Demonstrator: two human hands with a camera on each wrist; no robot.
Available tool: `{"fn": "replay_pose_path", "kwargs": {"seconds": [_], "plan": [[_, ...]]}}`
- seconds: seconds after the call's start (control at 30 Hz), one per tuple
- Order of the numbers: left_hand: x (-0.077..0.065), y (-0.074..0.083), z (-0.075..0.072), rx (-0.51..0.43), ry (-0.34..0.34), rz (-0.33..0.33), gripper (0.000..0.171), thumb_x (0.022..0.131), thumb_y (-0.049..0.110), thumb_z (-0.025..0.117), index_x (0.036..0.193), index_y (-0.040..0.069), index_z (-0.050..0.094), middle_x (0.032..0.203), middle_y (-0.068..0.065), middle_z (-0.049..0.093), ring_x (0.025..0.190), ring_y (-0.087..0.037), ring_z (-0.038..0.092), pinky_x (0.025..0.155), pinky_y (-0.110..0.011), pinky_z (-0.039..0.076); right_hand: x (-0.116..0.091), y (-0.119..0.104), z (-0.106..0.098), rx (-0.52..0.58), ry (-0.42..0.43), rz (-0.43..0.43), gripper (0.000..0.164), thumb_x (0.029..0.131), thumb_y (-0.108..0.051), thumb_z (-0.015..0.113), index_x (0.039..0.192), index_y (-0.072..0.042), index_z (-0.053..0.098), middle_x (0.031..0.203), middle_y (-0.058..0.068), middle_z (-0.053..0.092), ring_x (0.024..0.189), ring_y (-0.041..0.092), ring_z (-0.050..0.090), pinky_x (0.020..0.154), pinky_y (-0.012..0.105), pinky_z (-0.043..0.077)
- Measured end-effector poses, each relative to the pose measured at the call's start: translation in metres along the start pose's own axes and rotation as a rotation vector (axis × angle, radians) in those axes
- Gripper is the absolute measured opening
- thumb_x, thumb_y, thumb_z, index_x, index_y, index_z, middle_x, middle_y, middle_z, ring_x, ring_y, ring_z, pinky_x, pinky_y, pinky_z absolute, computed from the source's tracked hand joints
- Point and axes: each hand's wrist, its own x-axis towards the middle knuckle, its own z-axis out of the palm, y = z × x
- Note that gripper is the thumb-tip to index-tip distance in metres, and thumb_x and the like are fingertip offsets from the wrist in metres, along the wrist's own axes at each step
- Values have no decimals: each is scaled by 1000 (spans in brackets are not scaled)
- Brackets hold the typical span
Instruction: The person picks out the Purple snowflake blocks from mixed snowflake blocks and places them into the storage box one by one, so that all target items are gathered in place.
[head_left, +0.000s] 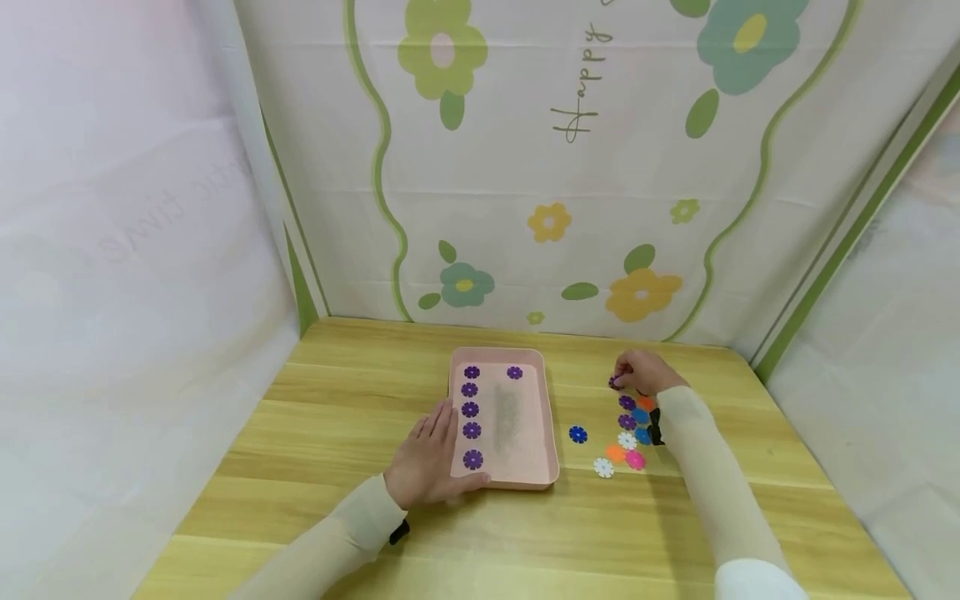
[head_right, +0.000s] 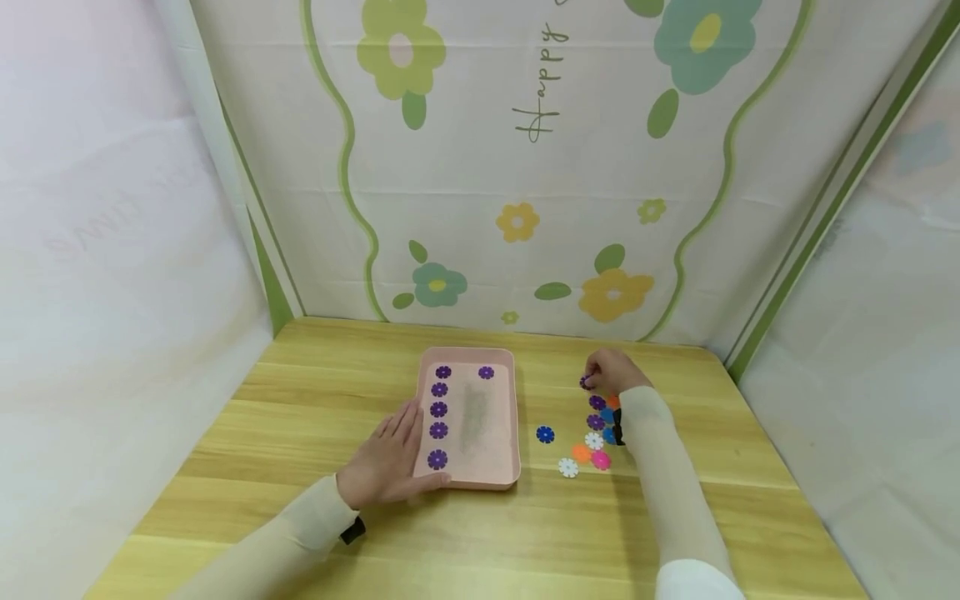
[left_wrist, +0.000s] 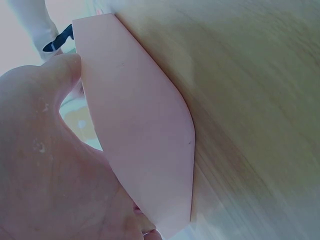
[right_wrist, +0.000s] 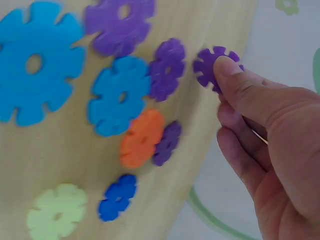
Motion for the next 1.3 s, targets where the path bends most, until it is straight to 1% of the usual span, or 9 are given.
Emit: {"fn": "replay_pose_path", "kwargs": {"seconds": [0.1, 0.2, 0.33, 0.47, 0.73, 0.9, 1.1, 1.2, 1.3], "plan": [[1, -1, 0, 4, -6, -3, 119, 90, 82, 56, 162, -9, 29, 172, -30, 24, 160, -45, 29, 129, -55, 33, 6, -10, -5, -30, 11, -30, 10, 102, -9, 70, 95, -5, 76, 93, 9, 75, 78, 20, 63, 72, 35, 58], [1, -1, -2, 2, -3, -10, 121, 89, 83, 56, 162, -9, 30, 171, -29, 26, 160, -44, 30, 129, -54, 34, 12, -20, -10, -57, 29, -88, 11, 102, -9, 69, 97, -6, 78, 94, 8, 76, 81, 19, 65, 77, 38, 60], [2, -2, -2, 15, -13, -19, 121, 89, 86, 52, 163, -8, 29, 172, -28, 25, 160, -42, 29, 129, -51, 34, 18, -36, -17, -70, 31, -152, 12, 102, -8, 69, 98, -6, 80, 94, 8, 78, 79, 16, 65, 75, 37, 60], [2, -2, -2, 20, -12, -15, 122, 89, 86, 52, 162, -8, 29, 172, -28, 25, 160, -42, 30, 129, -51, 35, 21, -54, -25, -71, 10, -180, 13, 103, -8, 68, 99, -5, 80, 95, 7, 79, 80, 18, 67, 75, 35, 58], [1, -2, -3, 18, -14, -14, 121, 89, 86, 52, 162, -8, 30, 172, -28, 26, 160, -43, 30, 129, -52, 35, 27, -102, -34, -78, -33, -262, 16, 104, -9, 67, 97, -6, 81, 93, 7, 79, 76, 14, 62, 73, 32, 56], [0, -2, -3, 9, -21, -18, 121, 89, 86, 53, 163, -8, 29, 172, -28, 25, 160, -43, 29, 129, -52, 35, 35, -134, -26, -81, -87, -296, 17, 104, -10, 67, 96, -5, 80, 90, 7, 79, 71, 13, 58, 67, 27, 51], [0, -2, -1, 12, -23, -22, 122, 89, 86, 52, 163, -8, 28, 172, -28, 25, 160, -42, 30, 129, -52, 35, 48, -159, -5, -136, -118, -355, 14, 103, -10, 69, 95, -7, 81, 88, 6, 77, 69, 11, 55, 66, 25, 49], [0, -1, 0, 8, -22, -24, 122, 89, 86, 53, 163, -8, 28, 172, -28, 25, 160, -42, 30, 129, -52, 35, 53, -167, 5, -134, -148, -367, 15, 103, -9, 68, 96, -6, 81, 91, 7, 78, 71, 12, 59, 68, 24, 53], [-1, 0, 0, -3, -23, -26, 123, 88, 86, 53, 163, -8, 28, 172, -28, 25, 160, -42, 30, 129, -52, 35, 56, -171, 15, -101, -179, -340, 15, 104, -7, 67, 99, -5, 82, 93, 8, 79, 77, 17, 66, 71, 25, 57]]}}
